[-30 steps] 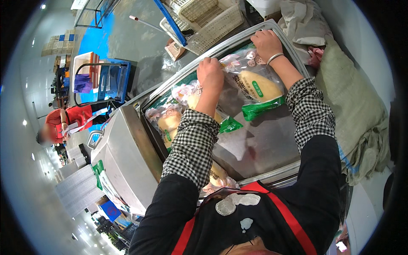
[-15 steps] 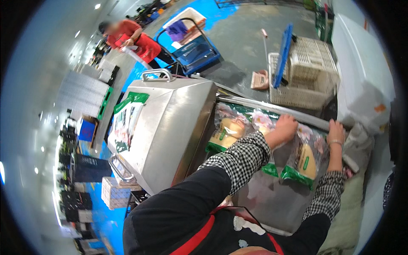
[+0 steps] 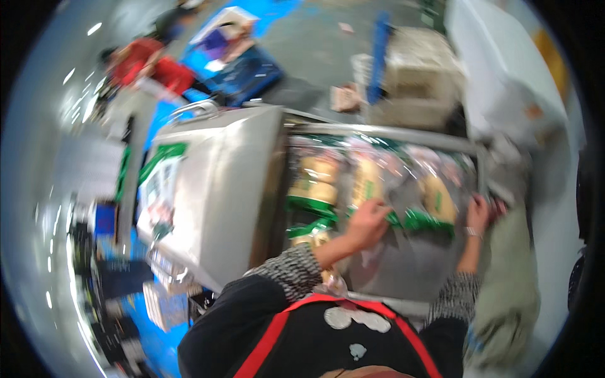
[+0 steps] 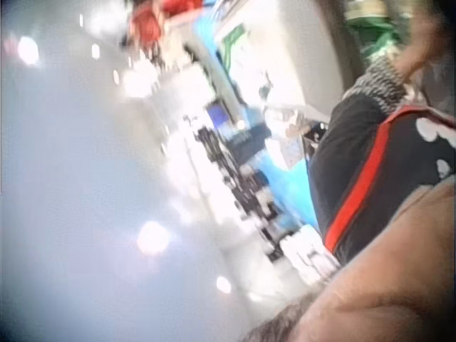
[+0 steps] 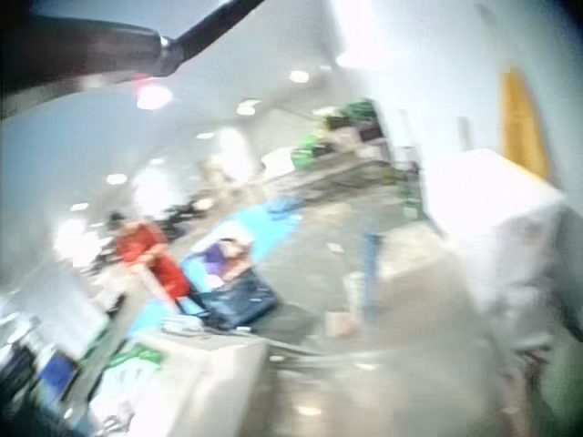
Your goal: The person transfers packaged frozen buns from black crates into a chest freezer, arranging them in rows. The person handles the packages by hand and places them neatly inside the freezer.
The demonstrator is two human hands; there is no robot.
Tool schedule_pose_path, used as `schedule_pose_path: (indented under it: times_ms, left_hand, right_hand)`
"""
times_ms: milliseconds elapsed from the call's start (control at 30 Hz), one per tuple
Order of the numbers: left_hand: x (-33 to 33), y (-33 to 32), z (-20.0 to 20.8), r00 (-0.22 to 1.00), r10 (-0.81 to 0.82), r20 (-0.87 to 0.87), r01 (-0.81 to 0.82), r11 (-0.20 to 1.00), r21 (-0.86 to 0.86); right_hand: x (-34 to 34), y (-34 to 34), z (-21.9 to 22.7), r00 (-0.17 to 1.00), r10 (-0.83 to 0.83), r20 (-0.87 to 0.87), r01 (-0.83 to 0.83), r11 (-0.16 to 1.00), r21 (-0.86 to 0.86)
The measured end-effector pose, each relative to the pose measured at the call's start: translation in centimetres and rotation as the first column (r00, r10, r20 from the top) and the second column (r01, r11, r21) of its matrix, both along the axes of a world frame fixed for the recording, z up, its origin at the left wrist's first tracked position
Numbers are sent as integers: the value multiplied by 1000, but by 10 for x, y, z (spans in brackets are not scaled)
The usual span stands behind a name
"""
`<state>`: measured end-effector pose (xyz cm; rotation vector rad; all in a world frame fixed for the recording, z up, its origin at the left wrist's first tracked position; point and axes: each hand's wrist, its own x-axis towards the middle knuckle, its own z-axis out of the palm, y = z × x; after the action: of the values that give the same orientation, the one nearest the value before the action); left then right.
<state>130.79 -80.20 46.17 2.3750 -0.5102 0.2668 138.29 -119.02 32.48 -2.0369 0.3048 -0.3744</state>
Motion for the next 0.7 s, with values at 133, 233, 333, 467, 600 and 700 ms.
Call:
schedule_pose_path:
  times_ms: [133,233,333,467,600,700]
  left_hand:
    - [-11,-16,16,985,-171,-34,169,985,-43]
    - [-1,-36,14,971,-206,-123,195,976,-97]
    - [20,-69,12,934,-157,-323,120,984,-130]
    - [50,-95,-21,848,-6,-529,-38,997,-73]
    - [50,-102,-42,785,-76,-615,-29,987,-159]
    - [44,-104,-47,746,-65,-663,-12,994,-111]
  right_hand:
    - [3,28,8,960,-55,-274,102,981,162]
    - [13,50,26,962,-56,-268,185,856,484]
    - [23,49,27,952,-30,-304,208,792,574]
    - [35,56,16,962,40,-271,124,821,558]
    - [41,62,9,969,18,-246,137,788,600]
    - [41,58,6,963,-10,-268,193,721,666]
